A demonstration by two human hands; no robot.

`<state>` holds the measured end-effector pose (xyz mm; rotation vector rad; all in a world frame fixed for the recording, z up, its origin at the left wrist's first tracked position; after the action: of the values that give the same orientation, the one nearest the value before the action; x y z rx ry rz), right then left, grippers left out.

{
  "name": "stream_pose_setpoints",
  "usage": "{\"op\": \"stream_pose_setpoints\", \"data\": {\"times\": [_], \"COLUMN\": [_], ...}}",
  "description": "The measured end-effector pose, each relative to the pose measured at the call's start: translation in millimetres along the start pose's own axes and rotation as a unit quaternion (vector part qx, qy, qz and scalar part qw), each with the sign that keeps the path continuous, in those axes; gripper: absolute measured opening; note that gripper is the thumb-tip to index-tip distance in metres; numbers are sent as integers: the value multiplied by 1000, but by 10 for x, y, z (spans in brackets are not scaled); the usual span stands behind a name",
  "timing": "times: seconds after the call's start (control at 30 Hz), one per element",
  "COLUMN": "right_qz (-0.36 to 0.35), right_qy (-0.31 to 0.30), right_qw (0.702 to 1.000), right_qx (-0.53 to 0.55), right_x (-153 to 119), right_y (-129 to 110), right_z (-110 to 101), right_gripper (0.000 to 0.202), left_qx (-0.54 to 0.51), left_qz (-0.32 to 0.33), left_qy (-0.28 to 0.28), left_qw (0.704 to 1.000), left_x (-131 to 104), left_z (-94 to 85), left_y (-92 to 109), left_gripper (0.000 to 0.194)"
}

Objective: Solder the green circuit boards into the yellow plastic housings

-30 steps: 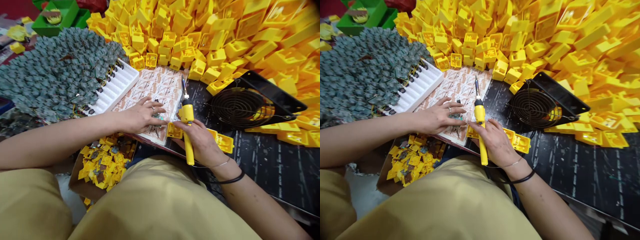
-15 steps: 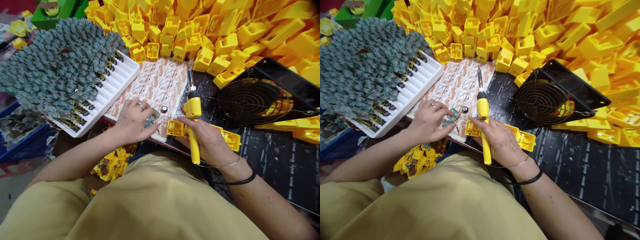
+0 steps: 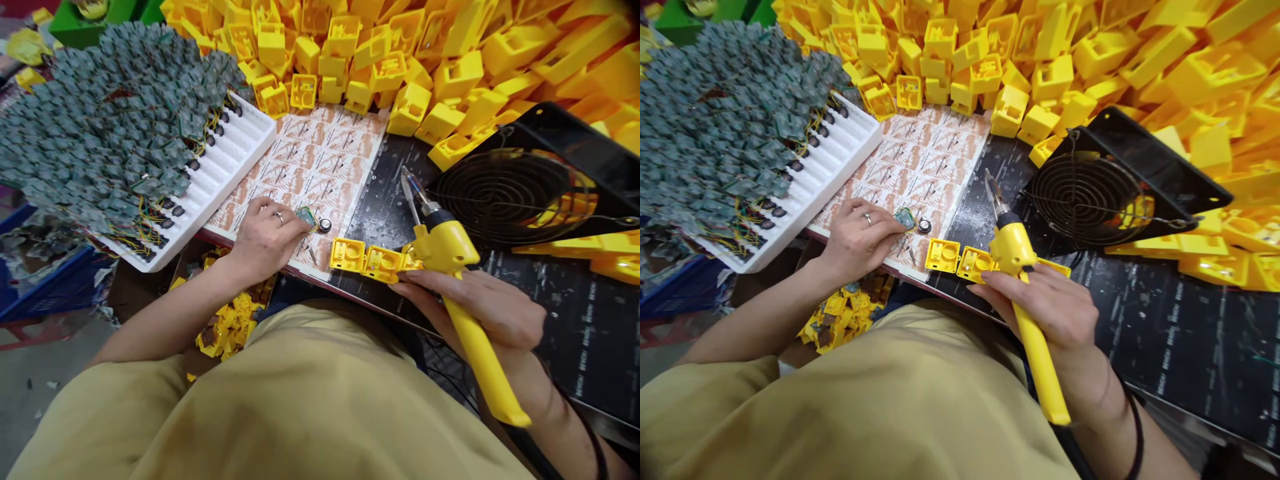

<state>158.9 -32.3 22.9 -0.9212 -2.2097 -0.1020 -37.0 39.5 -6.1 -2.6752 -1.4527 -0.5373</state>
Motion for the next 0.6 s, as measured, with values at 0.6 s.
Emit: {"op": "stream_pose_setpoints", "data": {"times": [0.6], "right_qz": [7], "right_qy": [19], "right_qw": [1000], "right_qx": [5], "right_x": [261], "right_y": [-84], "right_z": [312], "right_gripper": [28], "left_qx": [112], "left_qz": [196], "left_qy": [-17], "left_qw": [974], "left_x": [48], "left_z": [73], "left_y": [317], "left_gripper": [23]}}
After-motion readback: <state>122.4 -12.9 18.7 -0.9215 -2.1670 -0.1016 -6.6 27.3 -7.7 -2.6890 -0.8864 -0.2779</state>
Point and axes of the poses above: each hand's wrist, its own x-axis towards the middle knuckle, its own z-axis out of the palm, y = z × x, the point moved 9 cm from there along x, towards the middle knuckle, and after that the axes turned 7 degrees about -z, right-handed, at the moved point
